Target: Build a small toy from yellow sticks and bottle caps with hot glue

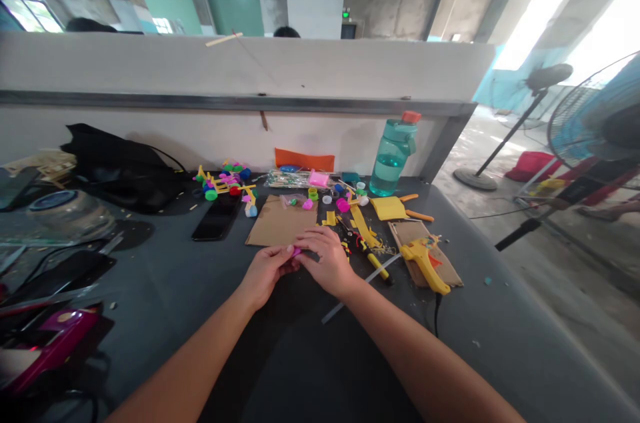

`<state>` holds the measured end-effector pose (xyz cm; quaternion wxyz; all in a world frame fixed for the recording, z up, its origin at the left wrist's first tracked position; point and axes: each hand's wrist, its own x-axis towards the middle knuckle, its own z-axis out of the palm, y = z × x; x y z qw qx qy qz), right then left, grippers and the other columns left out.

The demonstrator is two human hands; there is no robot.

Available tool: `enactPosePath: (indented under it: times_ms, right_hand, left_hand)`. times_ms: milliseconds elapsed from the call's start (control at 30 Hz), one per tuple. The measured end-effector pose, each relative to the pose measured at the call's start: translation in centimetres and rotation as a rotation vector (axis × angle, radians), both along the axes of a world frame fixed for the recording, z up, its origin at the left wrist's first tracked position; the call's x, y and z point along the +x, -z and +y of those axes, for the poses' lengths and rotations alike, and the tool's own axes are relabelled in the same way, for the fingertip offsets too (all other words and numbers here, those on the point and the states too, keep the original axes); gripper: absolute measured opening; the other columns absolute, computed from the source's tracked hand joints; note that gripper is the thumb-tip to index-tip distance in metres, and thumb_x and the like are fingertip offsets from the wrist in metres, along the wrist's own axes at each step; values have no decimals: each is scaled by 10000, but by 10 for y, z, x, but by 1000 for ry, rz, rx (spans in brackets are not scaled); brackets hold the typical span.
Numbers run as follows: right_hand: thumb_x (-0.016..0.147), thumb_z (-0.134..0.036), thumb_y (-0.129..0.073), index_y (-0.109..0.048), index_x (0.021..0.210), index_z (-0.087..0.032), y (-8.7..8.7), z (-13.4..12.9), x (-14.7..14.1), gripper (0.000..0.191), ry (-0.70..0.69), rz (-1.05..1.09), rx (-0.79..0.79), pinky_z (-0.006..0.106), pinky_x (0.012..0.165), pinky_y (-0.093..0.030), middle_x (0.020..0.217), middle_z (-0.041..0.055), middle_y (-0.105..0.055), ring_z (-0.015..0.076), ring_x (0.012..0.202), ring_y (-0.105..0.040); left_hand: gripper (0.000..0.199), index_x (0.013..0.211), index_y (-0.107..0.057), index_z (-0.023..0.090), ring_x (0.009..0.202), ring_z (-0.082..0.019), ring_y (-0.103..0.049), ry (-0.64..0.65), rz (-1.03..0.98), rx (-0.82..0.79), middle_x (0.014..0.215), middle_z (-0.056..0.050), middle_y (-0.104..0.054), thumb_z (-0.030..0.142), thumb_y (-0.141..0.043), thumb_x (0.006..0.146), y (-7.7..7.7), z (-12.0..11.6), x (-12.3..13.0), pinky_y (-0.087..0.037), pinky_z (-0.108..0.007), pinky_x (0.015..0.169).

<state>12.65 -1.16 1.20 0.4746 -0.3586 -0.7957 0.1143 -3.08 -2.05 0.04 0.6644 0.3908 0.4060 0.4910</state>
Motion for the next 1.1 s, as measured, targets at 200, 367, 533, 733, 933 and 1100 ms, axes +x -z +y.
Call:
enactPosePath:
  times_ms: [200,367,533,733,933,1100]
  right_hand:
    - [754,-197,-680,-695,890,-245,-1,0,0,145,6,22,-21,431,888,-475,958,49,-705,223,987,-598]
    - [757,-179,-671,-698,895,-254,0,0,0,160,4,15,-30,439,893,-472,965,46,-704,229,989,-596]
    - [753,-213,-685,-703,905,-257,2,1,1,159,-1,2,-15,438,892,-471,977,43,-706,230,992,-594]
    - [763,-204,-676,-704,929,-259,2,1,1,177,-1,6,-2,427,897,-470,977,39,-707,225,998,-590]
    - [746,-223,-698,-699,941,-247,-1,0,0,196,-5,6,-20,416,909,-462,968,41,-707,221,990,-591]
    - [767,-199,-676,-700,881,-247,4,4,2,126,-2,53,-80,395,903,-461,949,33,-708,204,984,-596]
  left_hand:
    - [288,690,-705,119,602,-114,-541,21,-37,-23,641,-44,-631,405,-724,667,-3,-1,0,-454,-254,626]
    - [262,695,-702,125,610,-108,-548,59,-43,-44,640,-34,-630,378,-746,645,-5,-2,0,-461,-256,648]
    - [243,700,-706,120,627,-111,-551,17,28,-6,638,-32,-628,353,-750,645,-1,0,0,-460,-253,667]
    - [291,757,-716,117,642,-130,-569,7,39,-19,682,-53,-650,372,-761,623,1,1,-1,-479,-277,670]
    - [268,762,-718,132,668,-119,-577,-10,49,-2,701,-38,-659,349,-772,613,1,2,-1,-476,-258,699]
    - [304,753,-710,113,626,-111,-565,6,28,-9,682,-48,-646,403,-726,666,2,3,-3,-479,-248,644]
